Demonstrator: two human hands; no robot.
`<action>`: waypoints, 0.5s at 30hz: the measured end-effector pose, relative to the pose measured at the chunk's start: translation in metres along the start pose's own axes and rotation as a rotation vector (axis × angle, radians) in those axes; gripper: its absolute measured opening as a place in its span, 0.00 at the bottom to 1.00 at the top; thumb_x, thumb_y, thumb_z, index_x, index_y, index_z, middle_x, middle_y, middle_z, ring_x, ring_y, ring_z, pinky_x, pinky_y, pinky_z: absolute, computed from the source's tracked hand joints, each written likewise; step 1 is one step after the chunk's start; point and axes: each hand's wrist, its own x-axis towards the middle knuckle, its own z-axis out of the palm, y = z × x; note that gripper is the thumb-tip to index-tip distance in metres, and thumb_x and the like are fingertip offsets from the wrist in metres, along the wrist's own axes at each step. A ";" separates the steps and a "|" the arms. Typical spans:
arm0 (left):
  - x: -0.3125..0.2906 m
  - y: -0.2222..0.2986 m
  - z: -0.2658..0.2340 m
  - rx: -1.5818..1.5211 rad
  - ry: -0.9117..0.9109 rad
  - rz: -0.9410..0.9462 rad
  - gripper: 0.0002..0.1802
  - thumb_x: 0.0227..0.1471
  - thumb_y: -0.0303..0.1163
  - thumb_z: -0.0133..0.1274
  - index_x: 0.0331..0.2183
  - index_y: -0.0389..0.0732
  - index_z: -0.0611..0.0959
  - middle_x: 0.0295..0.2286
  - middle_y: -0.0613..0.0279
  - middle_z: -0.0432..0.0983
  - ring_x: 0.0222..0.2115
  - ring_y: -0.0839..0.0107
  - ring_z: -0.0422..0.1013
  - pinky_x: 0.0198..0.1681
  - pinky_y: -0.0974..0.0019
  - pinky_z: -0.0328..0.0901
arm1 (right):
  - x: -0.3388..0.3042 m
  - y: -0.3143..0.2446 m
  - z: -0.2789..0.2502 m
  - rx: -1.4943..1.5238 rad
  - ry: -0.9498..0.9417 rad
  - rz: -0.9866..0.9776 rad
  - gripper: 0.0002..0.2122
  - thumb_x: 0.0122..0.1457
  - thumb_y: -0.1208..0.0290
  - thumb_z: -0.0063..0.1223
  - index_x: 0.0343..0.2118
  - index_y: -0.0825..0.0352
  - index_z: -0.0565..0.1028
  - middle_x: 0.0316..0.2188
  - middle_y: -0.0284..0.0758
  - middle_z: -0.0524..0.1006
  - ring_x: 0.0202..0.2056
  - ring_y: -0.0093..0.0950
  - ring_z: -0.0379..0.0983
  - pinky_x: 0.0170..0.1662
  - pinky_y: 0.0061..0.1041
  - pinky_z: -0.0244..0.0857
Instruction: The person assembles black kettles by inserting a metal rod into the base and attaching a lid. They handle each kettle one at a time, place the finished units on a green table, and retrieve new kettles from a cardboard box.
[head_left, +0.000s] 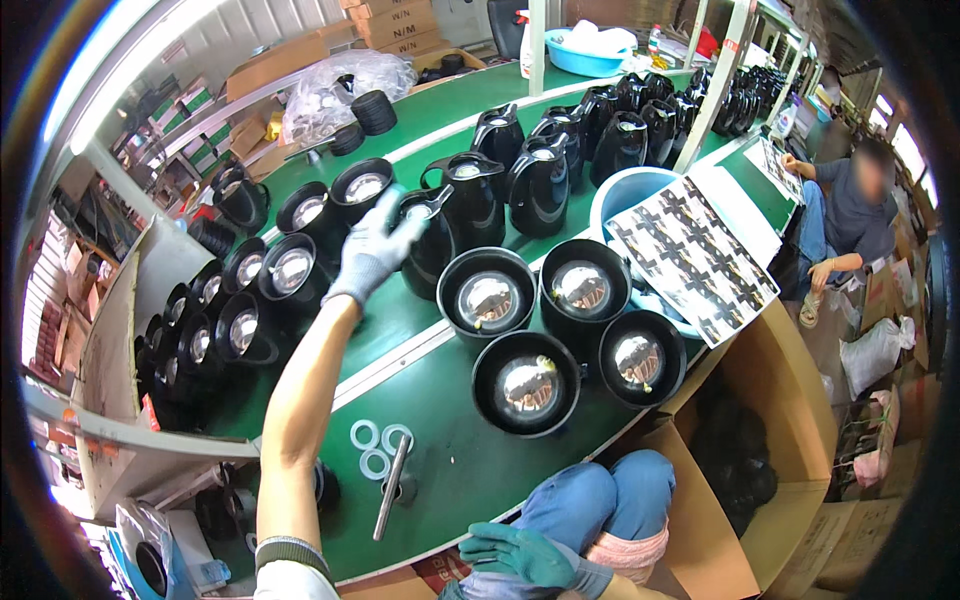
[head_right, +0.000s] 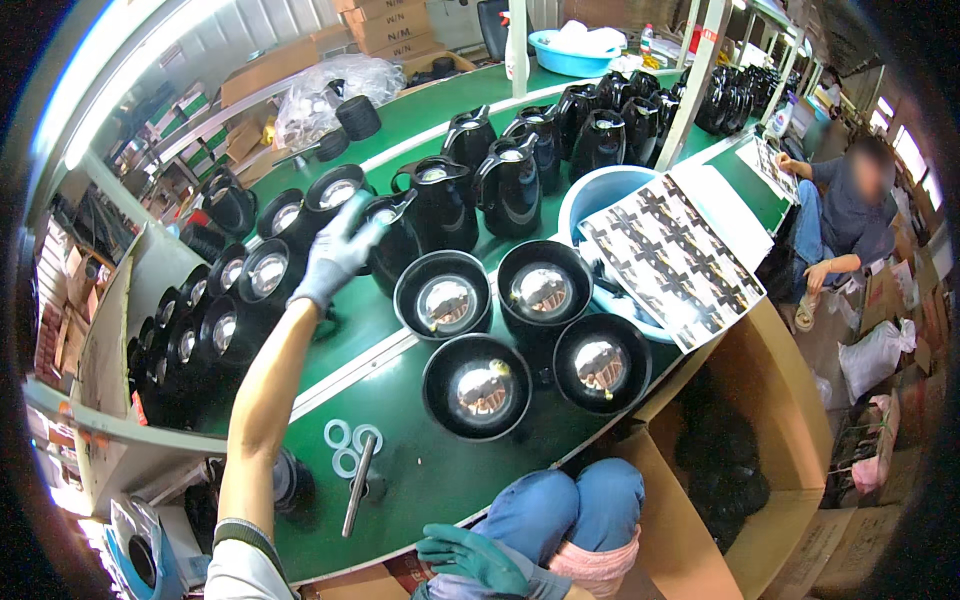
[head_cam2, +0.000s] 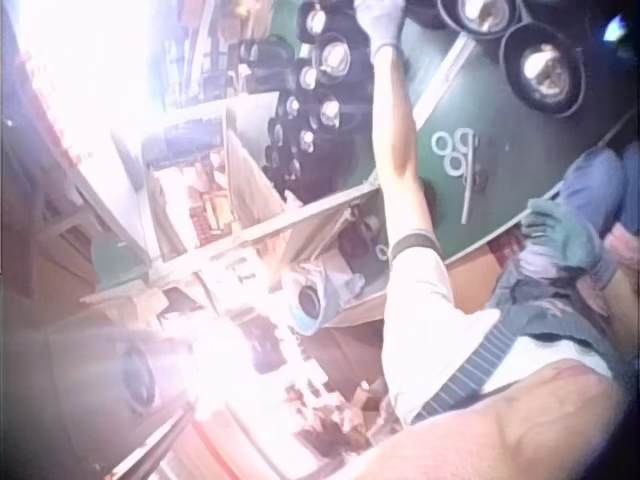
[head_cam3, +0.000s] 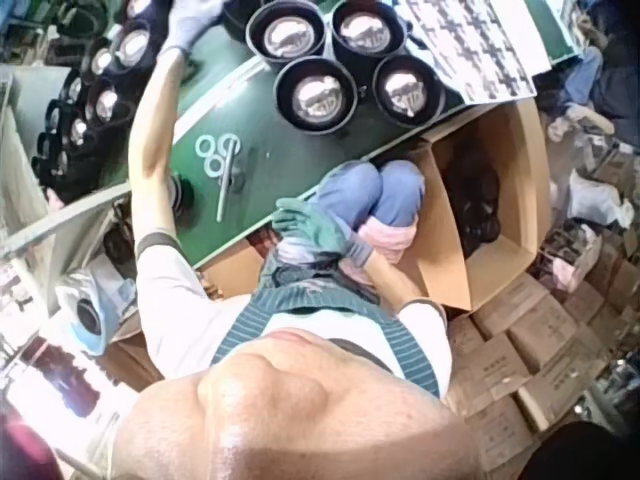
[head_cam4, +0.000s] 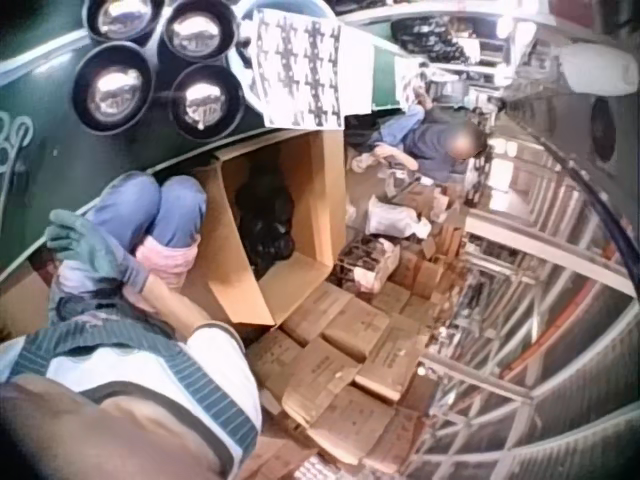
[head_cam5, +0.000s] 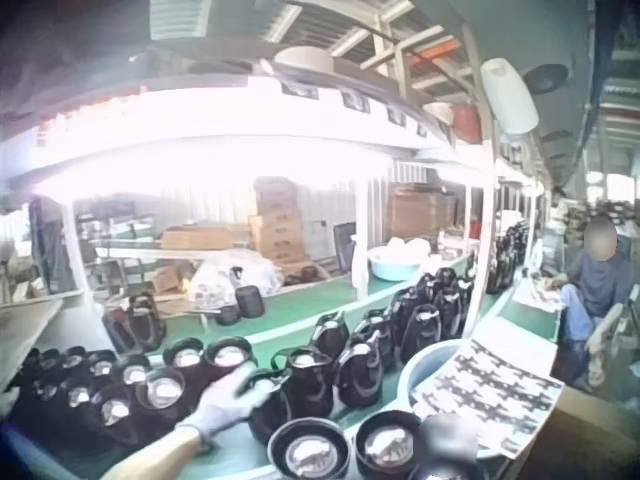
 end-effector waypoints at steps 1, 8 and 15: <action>0.015 0.013 0.000 -0.215 0.053 -0.088 0.34 0.51 0.54 0.63 0.55 0.48 0.81 0.55 0.48 0.76 0.56 0.49 0.72 0.58 0.51 0.66 | 0.002 0.000 0.004 0.069 0.062 -0.033 0.41 0.61 0.58 0.61 0.72 0.68 0.54 0.65 0.45 0.68 0.66 0.40 0.64 0.70 0.39 0.54; 0.073 -0.050 -0.023 1.045 -0.054 0.221 0.25 0.41 0.42 0.69 0.45 0.54 0.88 0.33 0.57 0.83 0.36 0.59 0.80 0.40 0.56 0.73 | 0.018 -0.010 0.001 -0.003 -0.043 -0.031 0.37 0.63 0.58 0.60 0.70 0.69 0.58 0.63 0.44 0.70 0.64 0.37 0.65 0.69 0.37 0.56; 0.070 -0.071 -0.079 0.523 0.317 0.378 0.24 0.41 0.20 0.62 0.45 0.37 0.82 0.38 0.52 0.78 0.43 0.49 0.74 0.50 0.53 0.69 | 0.026 -0.063 0.016 -0.400 -0.013 -0.291 0.34 0.64 0.58 0.60 0.68 0.70 0.63 0.62 0.42 0.72 0.63 0.34 0.67 0.68 0.36 0.57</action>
